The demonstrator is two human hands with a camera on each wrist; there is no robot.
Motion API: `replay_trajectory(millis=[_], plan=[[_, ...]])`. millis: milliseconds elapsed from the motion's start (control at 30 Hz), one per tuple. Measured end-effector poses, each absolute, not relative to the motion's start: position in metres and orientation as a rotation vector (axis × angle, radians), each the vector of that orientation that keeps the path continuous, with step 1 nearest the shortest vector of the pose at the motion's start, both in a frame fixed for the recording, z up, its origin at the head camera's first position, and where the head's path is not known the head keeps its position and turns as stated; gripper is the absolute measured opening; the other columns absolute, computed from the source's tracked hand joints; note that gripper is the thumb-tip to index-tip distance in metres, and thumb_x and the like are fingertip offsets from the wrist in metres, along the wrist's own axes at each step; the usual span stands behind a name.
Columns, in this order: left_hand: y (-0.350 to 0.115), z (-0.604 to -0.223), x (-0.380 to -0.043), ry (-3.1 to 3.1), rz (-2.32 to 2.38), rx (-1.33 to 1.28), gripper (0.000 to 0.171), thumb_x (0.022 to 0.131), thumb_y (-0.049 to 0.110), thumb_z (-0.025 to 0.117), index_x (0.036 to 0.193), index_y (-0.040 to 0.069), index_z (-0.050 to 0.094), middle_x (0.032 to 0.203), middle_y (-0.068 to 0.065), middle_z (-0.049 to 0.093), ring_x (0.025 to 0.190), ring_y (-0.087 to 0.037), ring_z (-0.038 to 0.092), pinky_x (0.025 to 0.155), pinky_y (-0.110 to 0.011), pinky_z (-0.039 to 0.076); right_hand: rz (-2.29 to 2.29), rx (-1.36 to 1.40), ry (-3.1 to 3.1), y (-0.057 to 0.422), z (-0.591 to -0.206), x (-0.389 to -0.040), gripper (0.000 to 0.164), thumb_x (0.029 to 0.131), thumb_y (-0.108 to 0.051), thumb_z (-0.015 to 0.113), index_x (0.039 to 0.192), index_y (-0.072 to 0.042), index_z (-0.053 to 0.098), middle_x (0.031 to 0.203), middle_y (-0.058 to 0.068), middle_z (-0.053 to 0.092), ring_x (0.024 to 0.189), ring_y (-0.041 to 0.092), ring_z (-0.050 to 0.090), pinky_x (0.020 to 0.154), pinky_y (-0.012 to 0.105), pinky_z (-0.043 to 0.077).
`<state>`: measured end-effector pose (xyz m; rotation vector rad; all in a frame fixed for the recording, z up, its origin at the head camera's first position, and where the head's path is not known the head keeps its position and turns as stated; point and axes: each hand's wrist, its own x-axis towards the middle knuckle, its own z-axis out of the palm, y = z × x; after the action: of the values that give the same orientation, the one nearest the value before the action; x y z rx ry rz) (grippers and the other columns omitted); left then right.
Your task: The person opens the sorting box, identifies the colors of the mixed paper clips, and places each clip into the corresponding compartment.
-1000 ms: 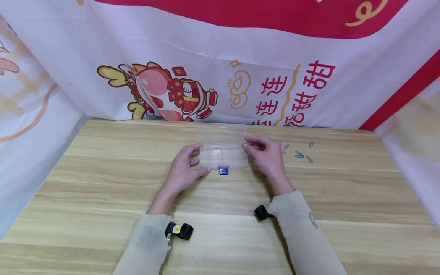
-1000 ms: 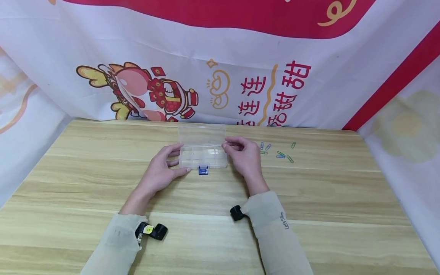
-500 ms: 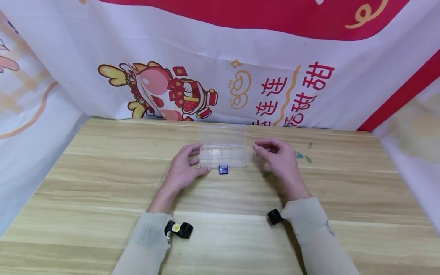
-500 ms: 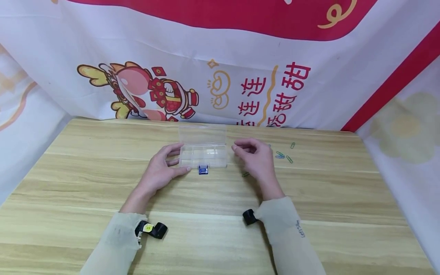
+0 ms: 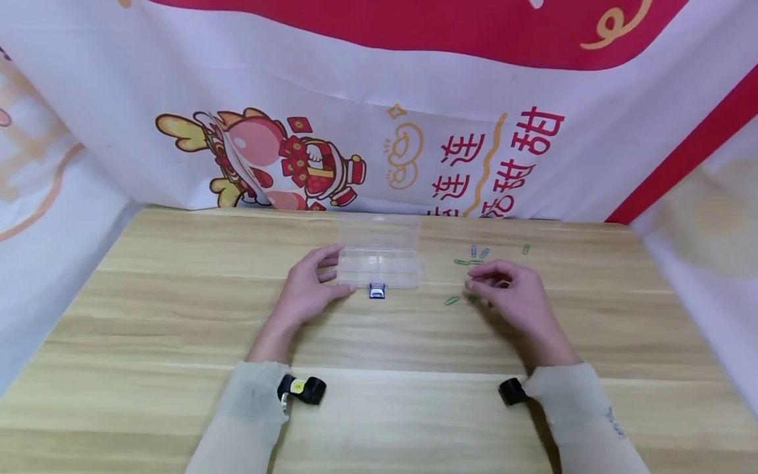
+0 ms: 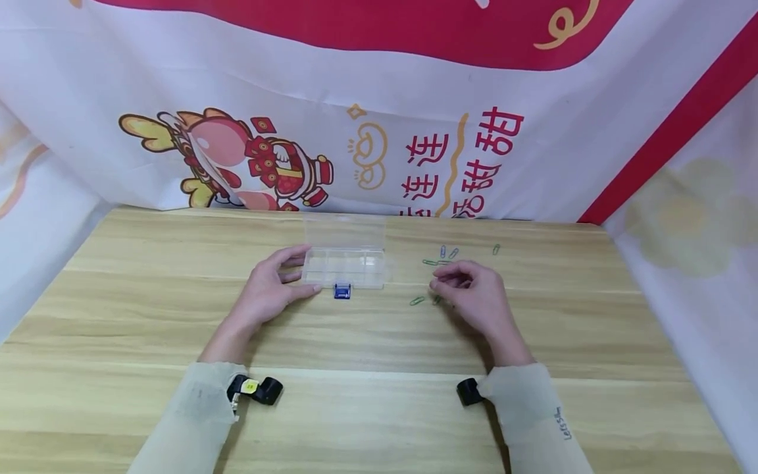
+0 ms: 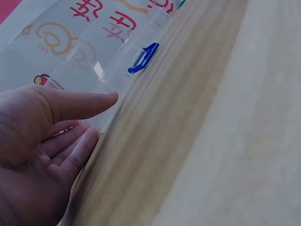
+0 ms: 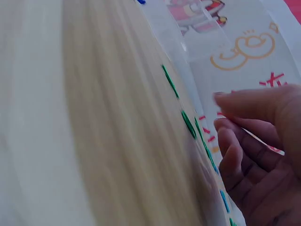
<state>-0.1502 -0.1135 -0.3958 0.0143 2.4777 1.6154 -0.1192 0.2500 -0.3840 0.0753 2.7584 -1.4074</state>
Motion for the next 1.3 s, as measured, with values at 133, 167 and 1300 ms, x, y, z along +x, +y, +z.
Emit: replay_trajectory(millis=[133, 167, 1300], plan=[[-0.111, -0.396, -0.151, 2.451, 1.634, 0.025, 0.078, 0.09, 0.007, 0.087, 0.159, 0.018, 0.052, 0.156, -0.015, 0.058, 0.139, -0.035, 0.063, 0.118, -0.043, 0.055, -1.262, -0.015, 2.793, 0.266, -0.386, -0.117, 0.024, 0.094, -0.023, 0.085, 0.116, -0.016, 0.08, 0.112, 0.008, 0.073, 0.095, 0.022, 0.062, 0.075, 0.021, 0.054], [-0.11, -0.396, -0.152, 2.444, 1.639, 0.031, 0.079, 0.089, 0.006, 0.087, 0.159, 0.018, 0.052, 0.156, -0.015, 0.058, 0.139, -0.035, 0.063, 0.119, -0.044, 0.055, -1.241, -0.032, 2.781, 0.269, -0.386, -0.116, 0.025, 0.094, -0.024, 0.085, 0.117, -0.016, 0.08, 0.113, 0.008, 0.072, 0.095, 0.022, 0.06, 0.075, 0.022, 0.054], [-0.105, -0.397, -0.153, 2.414, 1.652, 0.019, 0.081, 0.089, 0.006, 0.087, 0.16, 0.02, 0.051, 0.155, -0.014, 0.057, 0.141, -0.035, 0.06, 0.121, -0.045, 0.053, -1.178, -0.118, 2.759, 0.273, -0.395, -0.123, 0.011, 0.095, -0.025, 0.084, 0.1, -0.017, 0.079, 0.101, 0.007, 0.067, 0.091, 0.022, 0.057, 0.075, 0.026, 0.048]])
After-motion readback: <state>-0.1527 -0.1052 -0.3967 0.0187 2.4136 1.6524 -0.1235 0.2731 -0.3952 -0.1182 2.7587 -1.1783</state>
